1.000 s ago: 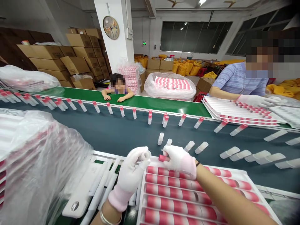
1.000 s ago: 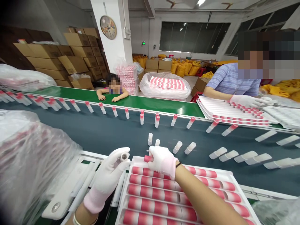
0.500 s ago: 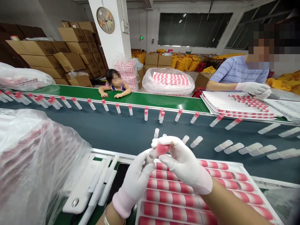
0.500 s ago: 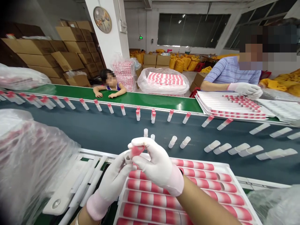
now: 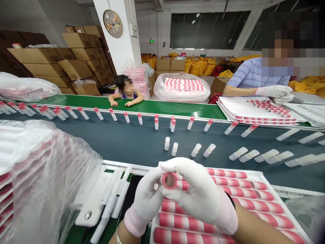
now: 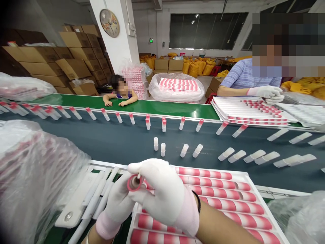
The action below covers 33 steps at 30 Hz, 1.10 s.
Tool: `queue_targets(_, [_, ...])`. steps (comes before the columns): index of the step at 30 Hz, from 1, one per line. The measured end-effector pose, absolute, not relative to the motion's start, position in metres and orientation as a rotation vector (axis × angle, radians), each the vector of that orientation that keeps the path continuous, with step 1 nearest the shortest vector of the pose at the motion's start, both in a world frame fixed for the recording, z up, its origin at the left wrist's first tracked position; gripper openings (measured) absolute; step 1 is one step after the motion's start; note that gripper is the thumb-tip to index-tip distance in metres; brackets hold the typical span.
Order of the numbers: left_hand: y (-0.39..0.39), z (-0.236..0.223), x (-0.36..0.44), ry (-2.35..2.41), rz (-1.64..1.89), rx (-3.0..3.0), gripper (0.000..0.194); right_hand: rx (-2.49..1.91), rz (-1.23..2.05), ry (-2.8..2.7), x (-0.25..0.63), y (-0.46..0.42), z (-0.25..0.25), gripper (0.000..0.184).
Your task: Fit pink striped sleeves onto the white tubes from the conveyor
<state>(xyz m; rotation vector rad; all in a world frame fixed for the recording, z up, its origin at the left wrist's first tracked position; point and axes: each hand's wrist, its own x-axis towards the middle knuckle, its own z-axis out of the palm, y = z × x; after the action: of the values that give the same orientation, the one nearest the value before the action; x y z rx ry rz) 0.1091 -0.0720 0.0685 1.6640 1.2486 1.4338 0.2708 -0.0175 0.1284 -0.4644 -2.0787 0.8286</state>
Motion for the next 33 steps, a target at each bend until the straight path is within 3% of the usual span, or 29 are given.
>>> queue_targets(4, [-0.075,0.074,0.112,1.292,1.399,1.656,0.011,-0.542,0.89,-2.065,0.273,-0.023,0.131,0.038])
queue_targets(11, [-0.078,0.089,0.111,1.071,1.256,1.619,0.015,-0.448,1.105,-2.144,0.281,-0.017,0.148,0.017])
queue_targets(17, [-0.082,0.081,0.107,0.964,1.246,1.52,0.013,-0.345,1.22,-2.159,0.282,-0.017,0.149,0.031])
queue_targets(28, [-0.081,0.087,0.133,1.311,1.495,1.51,0.019,-0.967,0.774,-1.83,0.25,-0.04,0.134,0.03])
queue_targets(33, [-0.08,0.087,0.128,1.244,1.542,1.451,0.012,-0.625,0.781,-2.029,0.261,-0.034,0.138,0.042])
